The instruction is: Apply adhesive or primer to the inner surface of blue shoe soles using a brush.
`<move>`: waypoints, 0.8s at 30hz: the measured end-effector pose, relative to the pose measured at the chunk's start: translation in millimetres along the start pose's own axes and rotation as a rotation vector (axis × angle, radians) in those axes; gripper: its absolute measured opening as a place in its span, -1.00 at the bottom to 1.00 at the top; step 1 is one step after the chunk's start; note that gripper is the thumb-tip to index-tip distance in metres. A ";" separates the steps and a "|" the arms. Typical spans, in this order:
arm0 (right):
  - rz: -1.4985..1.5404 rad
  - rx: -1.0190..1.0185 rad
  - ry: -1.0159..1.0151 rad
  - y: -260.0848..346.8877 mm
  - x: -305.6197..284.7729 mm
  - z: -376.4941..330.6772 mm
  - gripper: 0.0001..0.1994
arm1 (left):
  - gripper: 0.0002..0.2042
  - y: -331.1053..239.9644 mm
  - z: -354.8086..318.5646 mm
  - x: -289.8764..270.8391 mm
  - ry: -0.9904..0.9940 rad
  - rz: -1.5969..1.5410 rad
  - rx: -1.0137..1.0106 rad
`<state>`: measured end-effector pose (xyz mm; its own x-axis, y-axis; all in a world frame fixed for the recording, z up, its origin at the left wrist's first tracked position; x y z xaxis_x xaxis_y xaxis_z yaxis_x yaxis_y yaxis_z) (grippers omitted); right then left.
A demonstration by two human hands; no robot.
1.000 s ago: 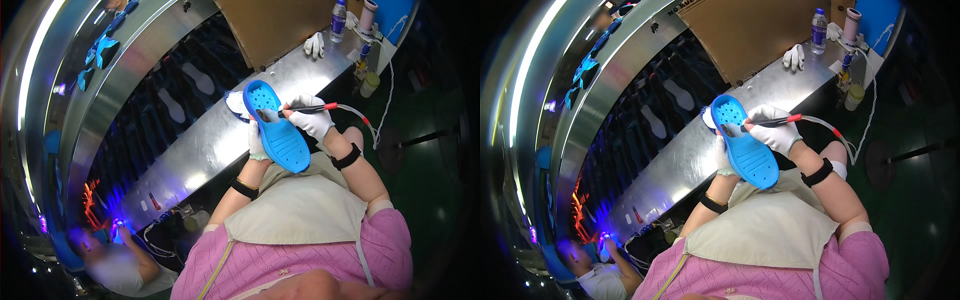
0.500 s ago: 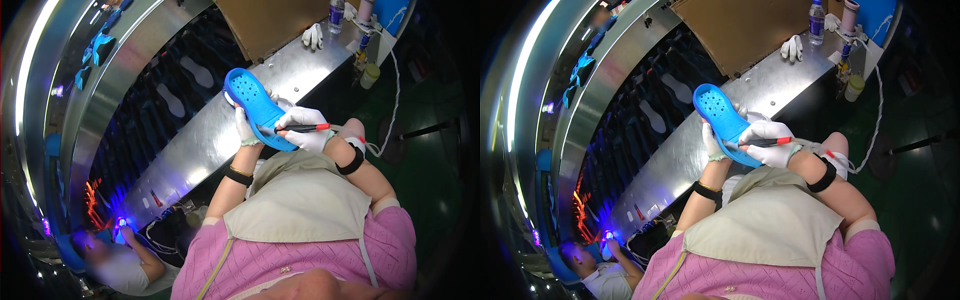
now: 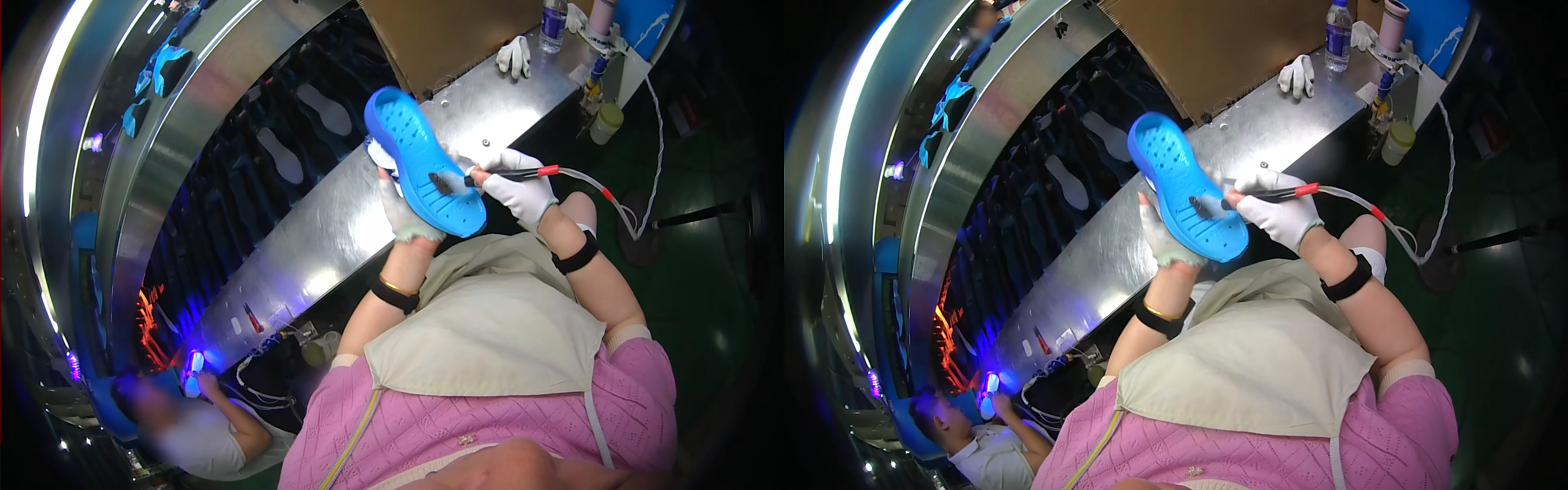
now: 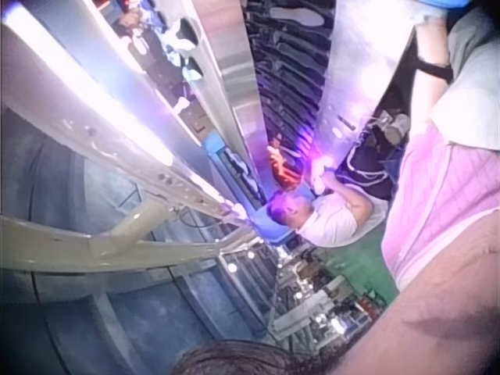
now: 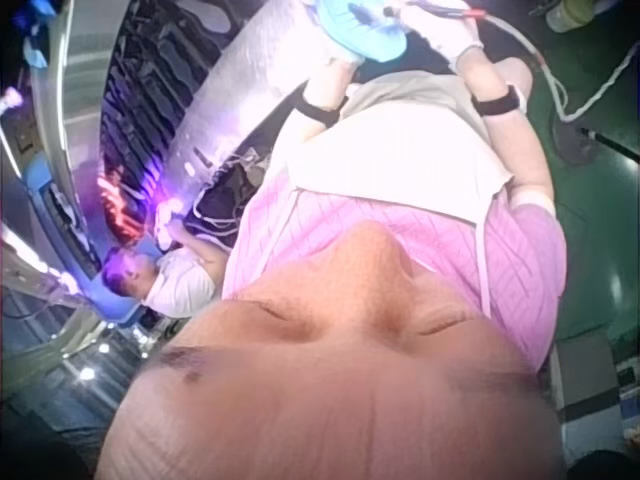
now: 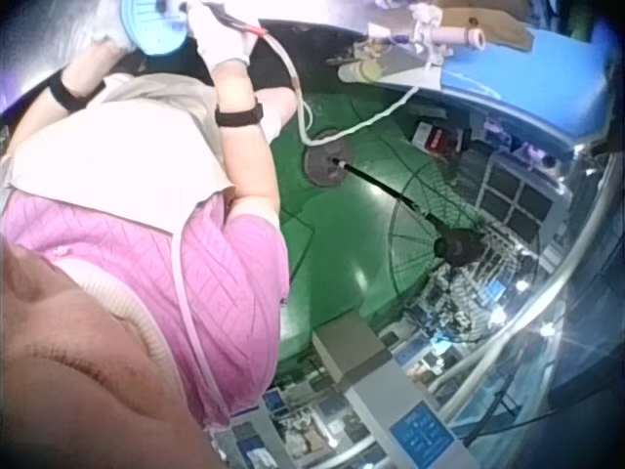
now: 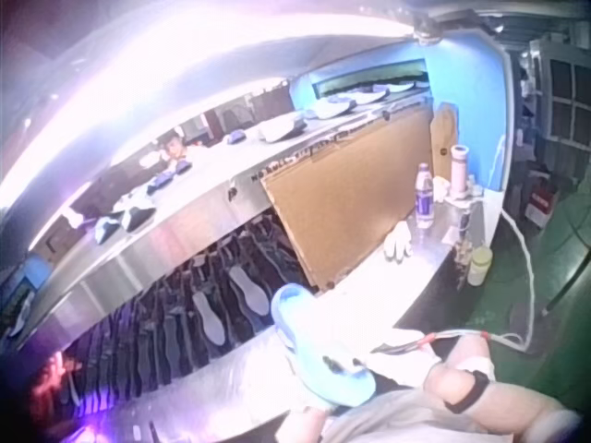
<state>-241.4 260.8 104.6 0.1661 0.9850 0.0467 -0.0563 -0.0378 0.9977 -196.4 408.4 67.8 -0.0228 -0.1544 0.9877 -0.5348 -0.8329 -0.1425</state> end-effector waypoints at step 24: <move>-0.069 -0.458 0.176 15.4 22.2 -19.8 -0.92 | -0.18 -4.5 12.8 19.8 0.143 0.250 -0.057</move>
<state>-258.0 285.4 120.0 0.0186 0.9976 -0.0673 -0.4848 0.0679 0.8720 -183.6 402.3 87.2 -0.2768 -0.2710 0.9219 -0.5438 -0.7468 -0.3828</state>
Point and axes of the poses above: each hand's wrist, its own z-axis towards the middle knuckle, its own x-axis out of the palm, y = z × x, the point moved 4 cm from there along z, towards the middle knuckle, and after that the axes turned 4 degrees about -y, right-handed, at the moved point
